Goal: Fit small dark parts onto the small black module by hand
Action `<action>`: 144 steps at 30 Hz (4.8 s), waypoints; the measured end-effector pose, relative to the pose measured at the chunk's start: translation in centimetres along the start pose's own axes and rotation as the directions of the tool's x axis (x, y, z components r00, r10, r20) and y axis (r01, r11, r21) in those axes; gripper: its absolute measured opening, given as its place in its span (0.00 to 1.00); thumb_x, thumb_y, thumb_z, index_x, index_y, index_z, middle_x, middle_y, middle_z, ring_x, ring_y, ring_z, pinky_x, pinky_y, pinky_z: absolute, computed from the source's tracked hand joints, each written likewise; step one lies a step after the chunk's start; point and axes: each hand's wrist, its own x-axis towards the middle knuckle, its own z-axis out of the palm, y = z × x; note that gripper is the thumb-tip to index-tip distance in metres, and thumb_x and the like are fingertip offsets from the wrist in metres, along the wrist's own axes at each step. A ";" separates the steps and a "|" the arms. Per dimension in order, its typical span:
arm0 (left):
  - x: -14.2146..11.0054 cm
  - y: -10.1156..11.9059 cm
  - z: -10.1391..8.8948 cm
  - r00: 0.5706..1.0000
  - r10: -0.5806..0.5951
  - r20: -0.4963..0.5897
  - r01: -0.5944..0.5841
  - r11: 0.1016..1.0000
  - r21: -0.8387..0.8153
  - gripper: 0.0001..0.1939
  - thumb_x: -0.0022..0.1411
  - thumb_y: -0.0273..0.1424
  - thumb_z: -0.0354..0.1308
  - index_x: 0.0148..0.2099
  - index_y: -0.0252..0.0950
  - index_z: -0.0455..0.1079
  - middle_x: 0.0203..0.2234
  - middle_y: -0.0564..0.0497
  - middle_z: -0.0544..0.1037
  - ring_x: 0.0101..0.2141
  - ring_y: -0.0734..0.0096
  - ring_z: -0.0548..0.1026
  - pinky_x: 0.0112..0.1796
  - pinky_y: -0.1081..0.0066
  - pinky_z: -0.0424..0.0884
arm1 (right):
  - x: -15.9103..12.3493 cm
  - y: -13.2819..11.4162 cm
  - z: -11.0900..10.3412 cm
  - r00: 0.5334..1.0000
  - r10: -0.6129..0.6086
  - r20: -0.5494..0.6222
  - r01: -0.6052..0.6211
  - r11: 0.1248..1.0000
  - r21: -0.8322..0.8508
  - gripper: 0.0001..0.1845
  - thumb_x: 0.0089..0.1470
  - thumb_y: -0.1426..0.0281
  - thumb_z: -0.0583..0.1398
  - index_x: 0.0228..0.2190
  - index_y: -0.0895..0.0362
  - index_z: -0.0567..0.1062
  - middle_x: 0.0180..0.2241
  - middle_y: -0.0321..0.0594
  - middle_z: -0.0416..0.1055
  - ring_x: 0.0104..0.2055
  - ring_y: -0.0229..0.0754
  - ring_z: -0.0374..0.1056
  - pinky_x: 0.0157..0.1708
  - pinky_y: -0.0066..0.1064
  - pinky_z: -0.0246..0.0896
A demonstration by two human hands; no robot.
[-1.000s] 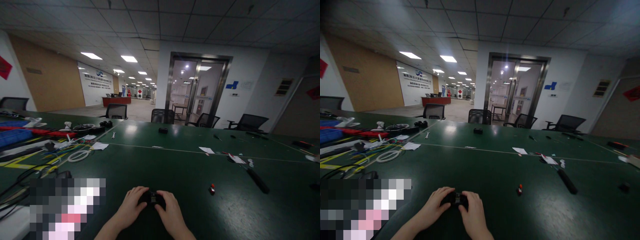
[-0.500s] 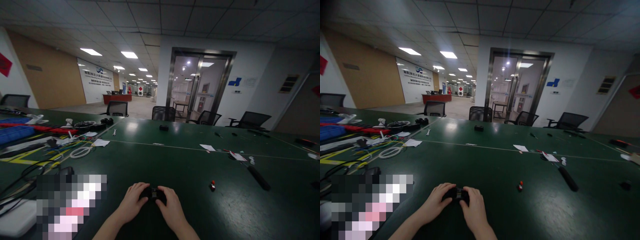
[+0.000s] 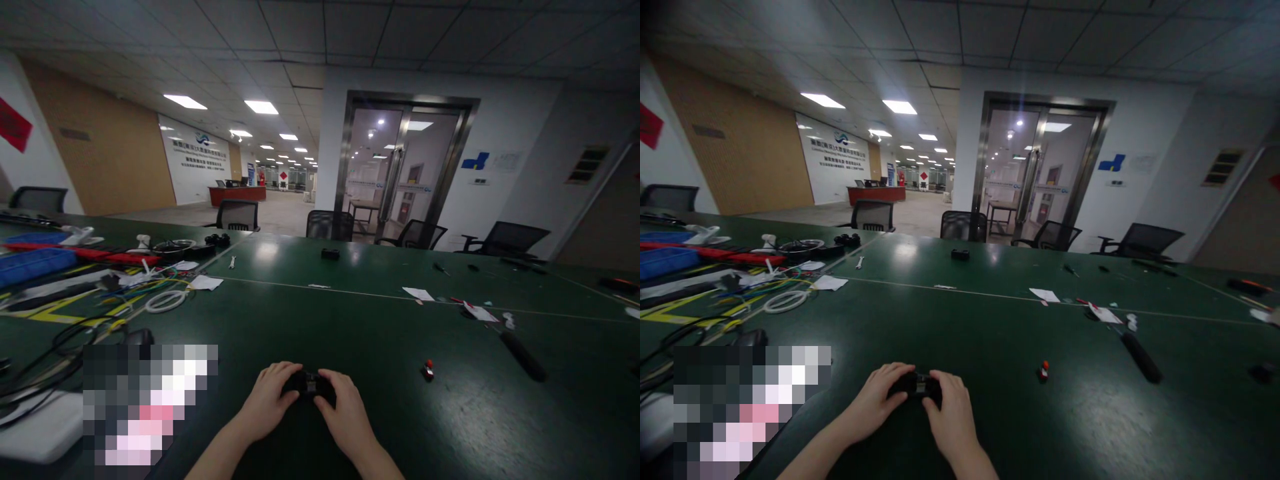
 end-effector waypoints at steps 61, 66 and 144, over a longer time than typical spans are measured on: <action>-0.1 0.3 0.1 0.999 0.014 -0.032 -0.014 1.000 0.008 0.21 0.54 0.26 0.55 0.51 0.42 0.65 0.48 0.51 0.71 0.50 0.62 0.65 0.51 0.63 0.57 | 0.0 -0.5 -0.2 0.996 -0.090 0.009 0.090 0.996 0.011 0.17 0.45 0.70 0.59 0.40 0.47 0.74 0.47 0.38 0.67 0.52 0.47 0.61 0.51 0.39 0.54; 0.0 0.0 0.3 0.999 0.024 -0.032 -0.024 0.999 0.023 0.22 0.54 0.26 0.54 0.52 0.43 0.64 0.49 0.51 0.71 0.51 0.61 0.65 0.51 0.62 0.57 | 0.0 -0.8 -0.1 0.998 -0.056 0.024 0.057 0.997 -0.045 0.16 0.44 0.70 0.60 0.38 0.44 0.75 0.49 0.36 0.66 0.54 0.48 0.59 0.53 0.43 0.51; -0.2 0.3 -0.3 1.000 -0.027 -0.008 0.027 0.999 -0.042 0.22 0.56 0.30 0.55 0.54 0.43 0.62 0.50 0.51 0.70 0.52 0.60 0.65 0.53 0.61 0.56 | 0.8 2.8 -1.0 0.931 0.207 -0.302 -0.064 0.903 0.425 0.19 0.49 0.58 0.55 0.42 0.51 0.68 0.37 0.38 0.71 0.39 0.45 0.68 0.36 0.35 0.63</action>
